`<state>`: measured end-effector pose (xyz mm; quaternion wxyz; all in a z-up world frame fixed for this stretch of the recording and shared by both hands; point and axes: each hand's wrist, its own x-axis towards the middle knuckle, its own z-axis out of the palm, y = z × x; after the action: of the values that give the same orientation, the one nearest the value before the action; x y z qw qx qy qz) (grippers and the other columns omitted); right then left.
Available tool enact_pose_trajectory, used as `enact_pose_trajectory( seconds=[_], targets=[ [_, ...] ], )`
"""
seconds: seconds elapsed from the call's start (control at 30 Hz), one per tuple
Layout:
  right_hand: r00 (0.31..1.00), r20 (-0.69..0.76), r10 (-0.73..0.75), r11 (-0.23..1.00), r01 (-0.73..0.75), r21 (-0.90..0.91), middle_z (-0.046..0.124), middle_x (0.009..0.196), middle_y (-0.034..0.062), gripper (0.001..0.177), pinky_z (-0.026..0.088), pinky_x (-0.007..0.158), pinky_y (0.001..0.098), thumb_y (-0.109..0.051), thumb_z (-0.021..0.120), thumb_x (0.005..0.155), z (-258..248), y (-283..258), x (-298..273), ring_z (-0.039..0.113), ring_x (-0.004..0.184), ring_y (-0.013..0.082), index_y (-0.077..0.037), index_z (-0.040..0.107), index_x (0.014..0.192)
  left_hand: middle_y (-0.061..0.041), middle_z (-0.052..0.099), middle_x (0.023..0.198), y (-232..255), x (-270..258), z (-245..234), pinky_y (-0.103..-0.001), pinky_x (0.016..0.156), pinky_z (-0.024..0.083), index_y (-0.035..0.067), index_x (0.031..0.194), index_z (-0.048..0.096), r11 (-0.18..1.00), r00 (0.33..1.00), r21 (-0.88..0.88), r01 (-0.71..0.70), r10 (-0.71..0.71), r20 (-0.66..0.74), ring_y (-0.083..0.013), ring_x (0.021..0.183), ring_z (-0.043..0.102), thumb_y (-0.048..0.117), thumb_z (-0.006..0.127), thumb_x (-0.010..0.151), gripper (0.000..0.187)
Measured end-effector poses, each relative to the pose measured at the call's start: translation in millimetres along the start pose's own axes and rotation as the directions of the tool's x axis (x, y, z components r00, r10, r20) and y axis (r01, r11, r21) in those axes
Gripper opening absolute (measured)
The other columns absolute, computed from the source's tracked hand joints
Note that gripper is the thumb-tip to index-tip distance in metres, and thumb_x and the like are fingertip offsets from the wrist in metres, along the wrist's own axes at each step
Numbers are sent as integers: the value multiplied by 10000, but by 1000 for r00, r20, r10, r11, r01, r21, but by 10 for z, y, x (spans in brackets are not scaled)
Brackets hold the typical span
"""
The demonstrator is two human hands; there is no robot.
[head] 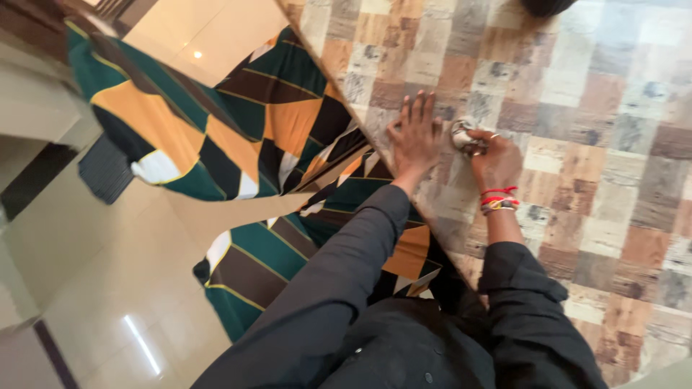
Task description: The person wipes the surface of a dining table with a cloth and later positions a vase of white roses on it.
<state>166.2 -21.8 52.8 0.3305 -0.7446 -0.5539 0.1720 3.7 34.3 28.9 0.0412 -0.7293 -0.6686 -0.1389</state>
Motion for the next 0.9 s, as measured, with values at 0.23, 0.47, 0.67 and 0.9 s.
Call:
enact_pose_trajectory(
  seconds=[0.23,0.47,0.67,0.9],
  targets=[
    [998,-50,-30,997,33,73,759,929,128,346,569,699,418,-80,767,824,38,122,-49,720,768,323,-284,837,1094,-20,314,1692,23,-10,-24,-502,1114,284,235,1627,292,997,999,-80,-20,16,-52,-250,1578,279,412,379,1078,583],
    [980,-190,-60,995,75,73,763,951,138,302,564,707,430,-73,791,829,60,167,-90,714,787,341,-248,836,1072,-22,323,1674,20,-33,3,-528,1107,259,241,1608,300,999,999,-23,-37,36,-37,-257,1564,262,415,406,1029,614],
    [980,-198,-30,994,51,101,762,944,146,307,559,728,430,-47,794,820,99,172,-127,714,800,347,-221,836,1070,-33,329,1662,17,-30,20,-518,1104,261,227,1611,285,999,999,-13,-38,38,-5,-269,1550,279,416,428,1024,633],
    [979,-204,9,984,27,173,760,963,150,307,567,744,416,-37,802,816,70,147,-109,724,822,338,-211,841,1065,-32,335,1669,79,-43,-92,-491,1110,265,227,1624,280,997,998,-63,-44,41,-55,-259,1564,274,421,393,1053,613]
  ],
)
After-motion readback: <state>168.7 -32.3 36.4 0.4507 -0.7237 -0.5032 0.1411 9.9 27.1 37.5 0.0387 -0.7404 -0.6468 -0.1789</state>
